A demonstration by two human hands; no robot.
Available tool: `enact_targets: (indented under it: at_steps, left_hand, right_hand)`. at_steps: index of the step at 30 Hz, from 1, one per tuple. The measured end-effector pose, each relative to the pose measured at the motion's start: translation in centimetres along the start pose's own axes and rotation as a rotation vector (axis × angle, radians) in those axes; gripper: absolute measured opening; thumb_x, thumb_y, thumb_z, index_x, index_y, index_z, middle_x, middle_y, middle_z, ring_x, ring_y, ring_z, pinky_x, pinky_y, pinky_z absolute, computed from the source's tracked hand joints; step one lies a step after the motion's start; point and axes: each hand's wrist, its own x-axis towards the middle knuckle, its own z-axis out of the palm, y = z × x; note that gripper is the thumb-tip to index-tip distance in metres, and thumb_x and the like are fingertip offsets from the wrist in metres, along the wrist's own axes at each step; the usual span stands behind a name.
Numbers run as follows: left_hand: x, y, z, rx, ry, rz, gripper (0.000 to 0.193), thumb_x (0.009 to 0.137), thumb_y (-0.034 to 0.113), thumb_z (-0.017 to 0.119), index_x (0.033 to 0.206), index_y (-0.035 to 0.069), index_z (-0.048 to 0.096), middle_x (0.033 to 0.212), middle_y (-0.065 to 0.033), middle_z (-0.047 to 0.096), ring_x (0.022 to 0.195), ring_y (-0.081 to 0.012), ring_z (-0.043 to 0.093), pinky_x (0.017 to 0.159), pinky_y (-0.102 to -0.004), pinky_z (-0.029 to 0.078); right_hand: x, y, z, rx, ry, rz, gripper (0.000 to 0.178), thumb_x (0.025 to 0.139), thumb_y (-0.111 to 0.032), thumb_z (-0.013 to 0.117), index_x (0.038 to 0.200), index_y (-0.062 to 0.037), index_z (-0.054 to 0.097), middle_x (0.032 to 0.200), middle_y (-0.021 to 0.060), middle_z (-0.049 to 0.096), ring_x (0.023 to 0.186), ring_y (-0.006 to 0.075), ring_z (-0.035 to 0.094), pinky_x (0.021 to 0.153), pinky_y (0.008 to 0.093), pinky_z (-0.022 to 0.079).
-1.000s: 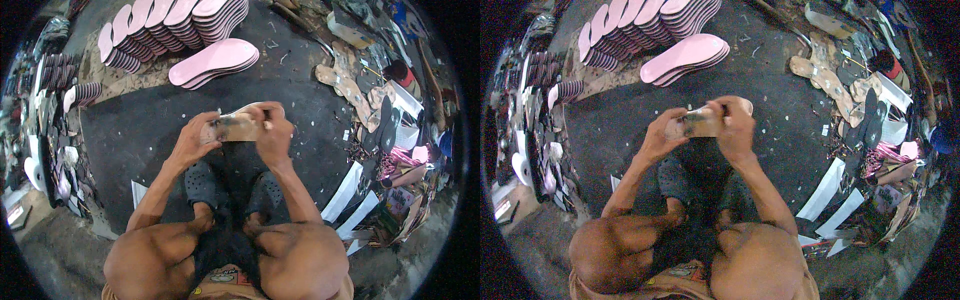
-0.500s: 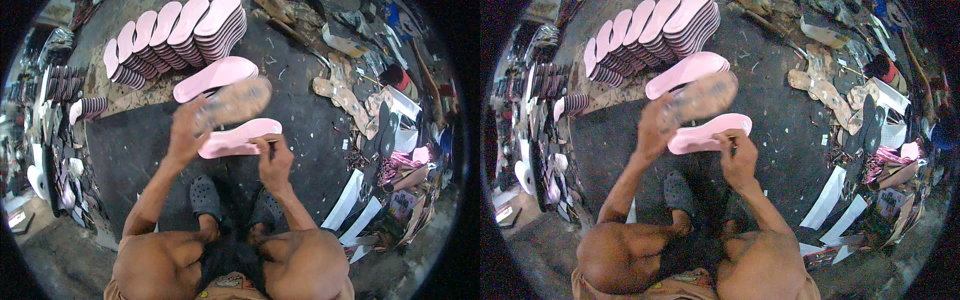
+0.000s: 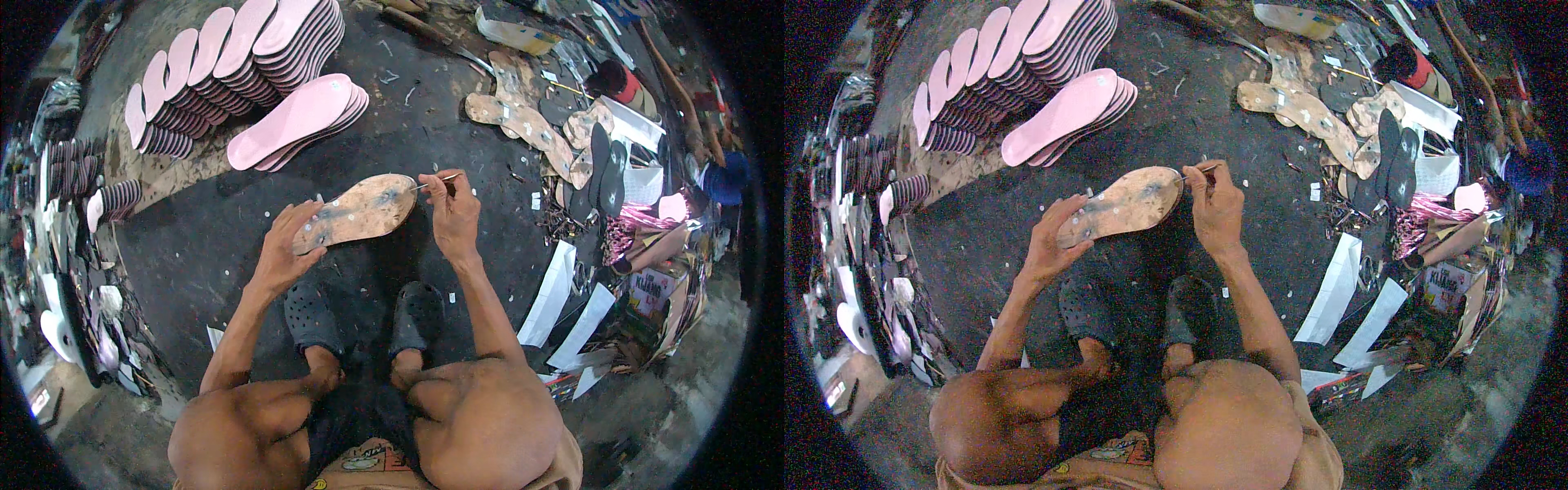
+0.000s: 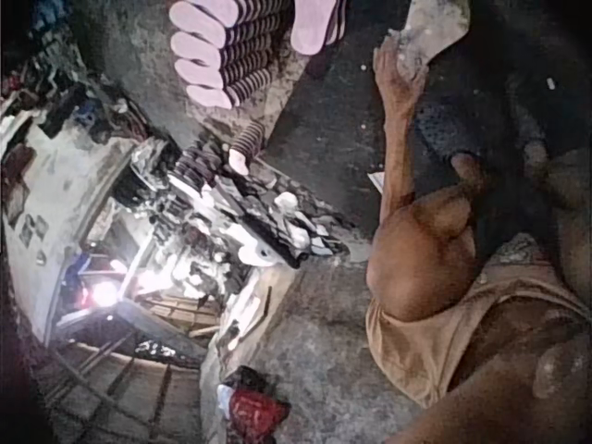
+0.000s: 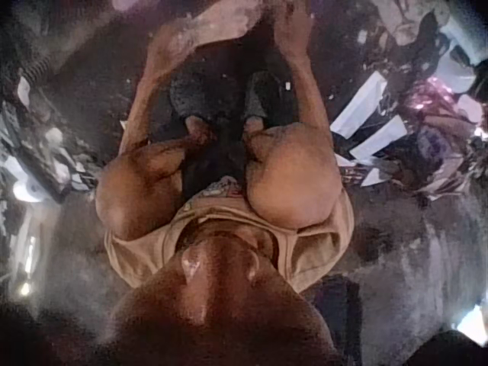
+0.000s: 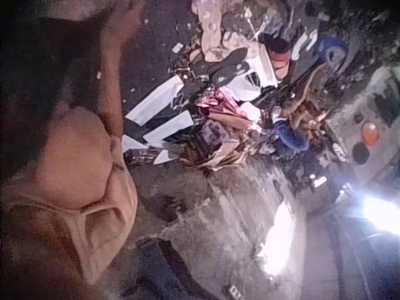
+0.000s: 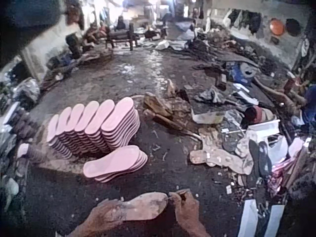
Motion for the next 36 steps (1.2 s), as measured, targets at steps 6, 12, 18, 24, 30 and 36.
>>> enact_targets:
  at_steps: [6, 12, 18, 24, 30, 36]
  left_hand:
    - [0.0, 0.1, 0.1, -0.008, 0.005, 0.008, 0.090, 0.079, 0.011, 0.093, 0.161, 0.014, 0.056, 0.164, -0.0130, 0.060, 0.151, -0.0358, 0.055, 0.134, -0.0549, 0.033]
    - [-0.2, -1.1, 0.2, -0.100, 0.011, 0.005, 0.090, 0.080, 0.017, 0.093, 0.161, 0.010, 0.054, 0.164, -0.0129, 0.060, 0.151, -0.0362, 0.056, 0.134, -0.0539, 0.034]
    - [-0.3, -1.6, -0.3, -0.197, 0.016, -0.057, 0.093, 0.081, 0.015, 0.090, 0.164, 0.008, 0.049, 0.163, -0.0140, 0.060, 0.152, -0.0371, 0.054, 0.133, -0.0537, 0.034]
    - [-0.1, -1.8, 0.4, -0.085, 0.050, 0.007, 0.096, 0.078, 0.008, 0.087, 0.166, 0.008, 0.047, 0.158, -0.0139, 0.063, 0.146, -0.0406, 0.057, 0.130, -0.0509, 0.038]
    - [-0.6, -0.2, 1.1, -0.033, 0.102, 0.066, 0.091, 0.077, 0.004, 0.087, 0.161, 0.008, 0.053, 0.157, -0.0130, 0.064, 0.143, -0.0373, 0.058, 0.125, -0.0505, 0.041]
    - [7.3, -3.0, -8.8, 0.226, 0.369, 0.128, 0.062, 0.090, 0.014, 0.083, 0.148, 0.004, 0.064, 0.151, -0.0159, 0.067, 0.140, -0.0377, 0.062, 0.121, -0.0479, 0.046]
  right_hand:
    - [-0.2, -0.6, 1.1, -0.063, -0.011, -0.005, 0.025, 0.112, -0.025, 0.070, 0.112, -0.0011, 0.066, 0.089, 0.0163, 0.077, 0.075, 0.0295, 0.075, 0.068, 0.0392, 0.057]
    - [-1.4, -1.9, 2.8, -0.192, -0.102, -0.147, 0.016, 0.109, -0.019, 0.072, 0.111, -0.0034, 0.068, 0.097, 0.0168, 0.076, 0.086, 0.0309, 0.075, 0.077, 0.0413, 0.058]
    - [-2.7, -6.1, 7.2, 0.088, -0.056, -0.167, 0.015, 0.105, -0.012, 0.077, 0.114, -0.0027, 0.069, 0.091, 0.0162, 0.075, 0.076, 0.0292, 0.076, 0.070, 0.0387, 0.059]
    - [-3.9, -4.7, 11.6, -0.065, -0.266, -0.425, 0.016, 0.105, -0.022, 0.077, 0.111, -0.0078, 0.072, 0.095, 0.0165, 0.076, 0.084, 0.0395, 0.075, 0.075, 0.0463, 0.059]
    - [-7.8, -3.7, 8.9, -0.041, -0.266, -0.272, 0.017, 0.104, -0.020, 0.078, 0.110, -0.0056, 0.073, 0.098, 0.0148, 0.077, 0.087, 0.0358, 0.076, 0.078, 0.0457, 0.061]
    - [-3.2, -5.9, 3.8, 0.156, -0.032, -0.078, 0.021, 0.112, -0.021, 0.069, 0.115, -0.0009, 0.070, 0.105, 0.0127, 0.081, 0.088, 0.0209, 0.077, 0.077, 0.0381, 0.062]
